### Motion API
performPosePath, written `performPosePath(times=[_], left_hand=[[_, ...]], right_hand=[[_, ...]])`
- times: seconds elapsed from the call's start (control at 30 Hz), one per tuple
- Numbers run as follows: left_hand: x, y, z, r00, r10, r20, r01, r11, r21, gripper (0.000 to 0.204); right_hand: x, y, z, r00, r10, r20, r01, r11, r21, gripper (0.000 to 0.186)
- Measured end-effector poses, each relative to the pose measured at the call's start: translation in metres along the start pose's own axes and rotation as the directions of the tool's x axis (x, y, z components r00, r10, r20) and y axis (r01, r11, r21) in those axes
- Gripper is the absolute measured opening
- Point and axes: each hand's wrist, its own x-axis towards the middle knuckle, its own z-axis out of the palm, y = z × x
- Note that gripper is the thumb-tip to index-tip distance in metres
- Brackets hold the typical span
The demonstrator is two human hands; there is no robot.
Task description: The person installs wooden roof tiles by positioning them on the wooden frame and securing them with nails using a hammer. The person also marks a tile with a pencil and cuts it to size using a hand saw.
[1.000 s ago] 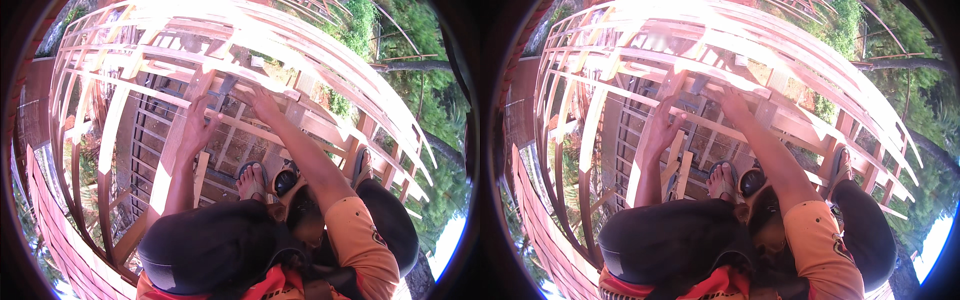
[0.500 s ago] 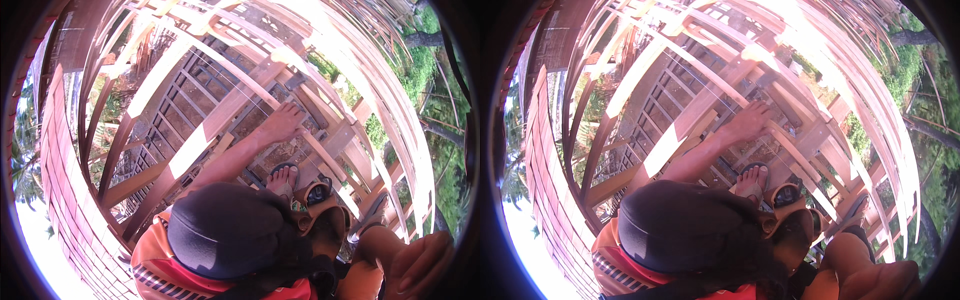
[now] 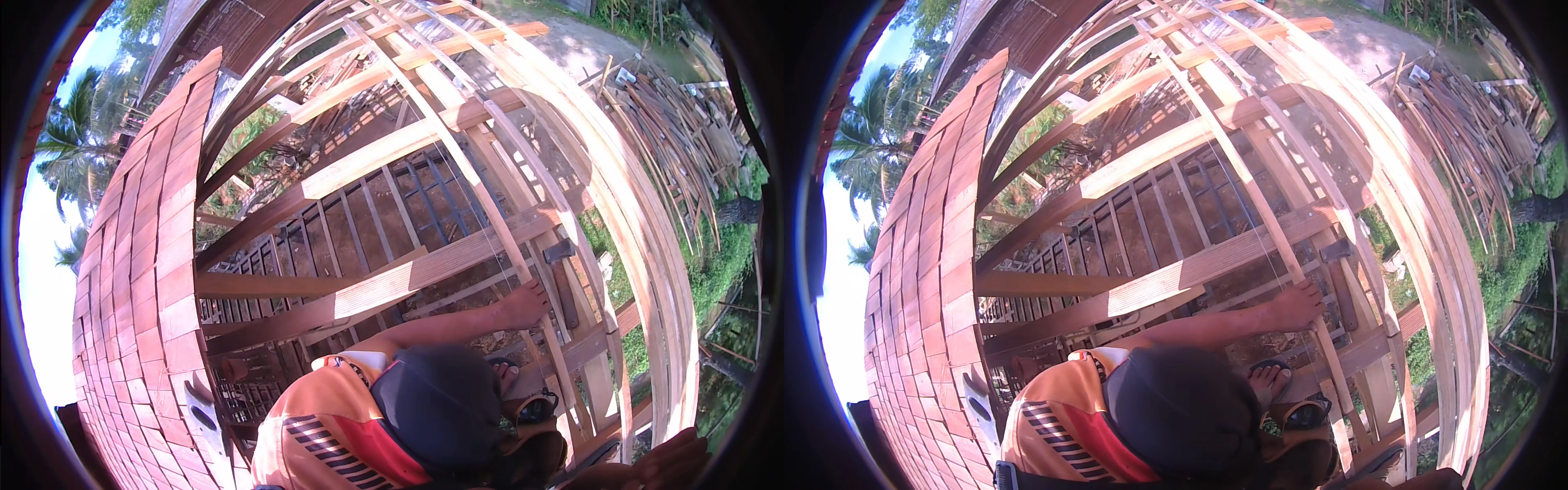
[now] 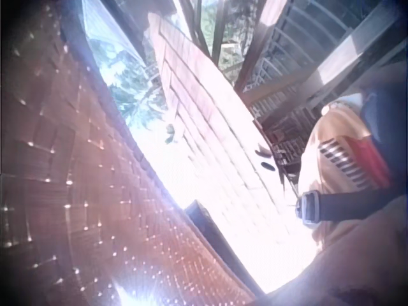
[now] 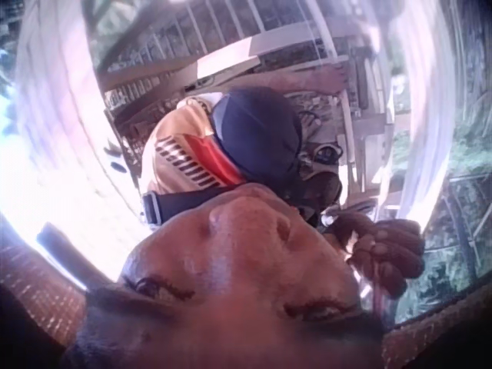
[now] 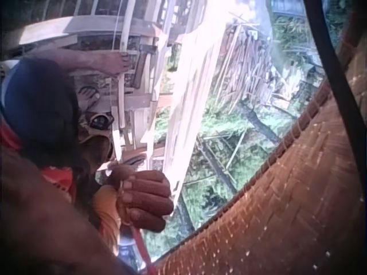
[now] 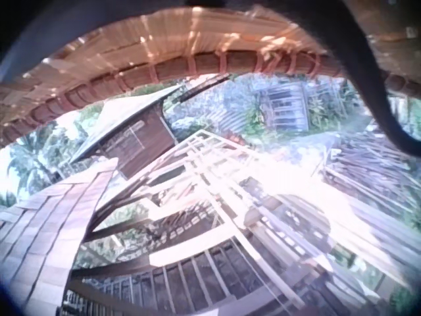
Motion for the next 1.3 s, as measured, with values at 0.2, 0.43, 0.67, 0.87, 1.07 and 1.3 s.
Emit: performPosePath(times=[0.2, 0.43, 0.67, 0.87, 1.07, 1.3], left_hand=[[0.018, 0.002, 0.001, 0.999, 0.05, 0.014, -0.051, 0.991, 0.126, 0.039], [0.017, -0.004, -0.004, 0.979, -0.011, 0.203, 0.03, 0.995, -0.091, 0.049], [0.036, 0.01, -0.023, 0.932, 0.006, 0.363, 0.006, 0.999, -0.032, 0.043], [0.041, 0.011, -0.029, 0.881, 0.015, 0.473, -0.006, 1.0, -0.021, 0.041], [0.046, 0.008, -0.031, 0.866, 0.025, 0.499, 0.0, 0.999, -0.051, 0.038], [0.045, 0.007, -0.03, 0.872, 0.047, 0.488, -0.022, 0.998, -0.057, 0.039]], right_hand=[[-0.026, 0.107, -0.039, 0.685, 0.663, 0.302, -0.59, 0.748, -0.304, 0.037], [-0.118, 0.217, -0.088, 0.336, 0.853, 0.399, -0.934, 0.357, 0.021, 0.046], [-0.259, 0.233, -0.056, 0.191, 0.981, 0.022, -0.775, 0.137, 0.617, 0.033], [-0.31, 0.241, -0.044, 0.249, 0.966, -0.067, -0.869, 0.253, 0.426, 0.018], [-0.321, 0.241, -0.035, 0.088, 0.995, 0.057, -0.706, 0.022, 0.708, 0.015], [-0.311, 0.237, -0.028, 0.303, 0.953, 0.001, -0.929, 0.295, 0.226, 0.022]])
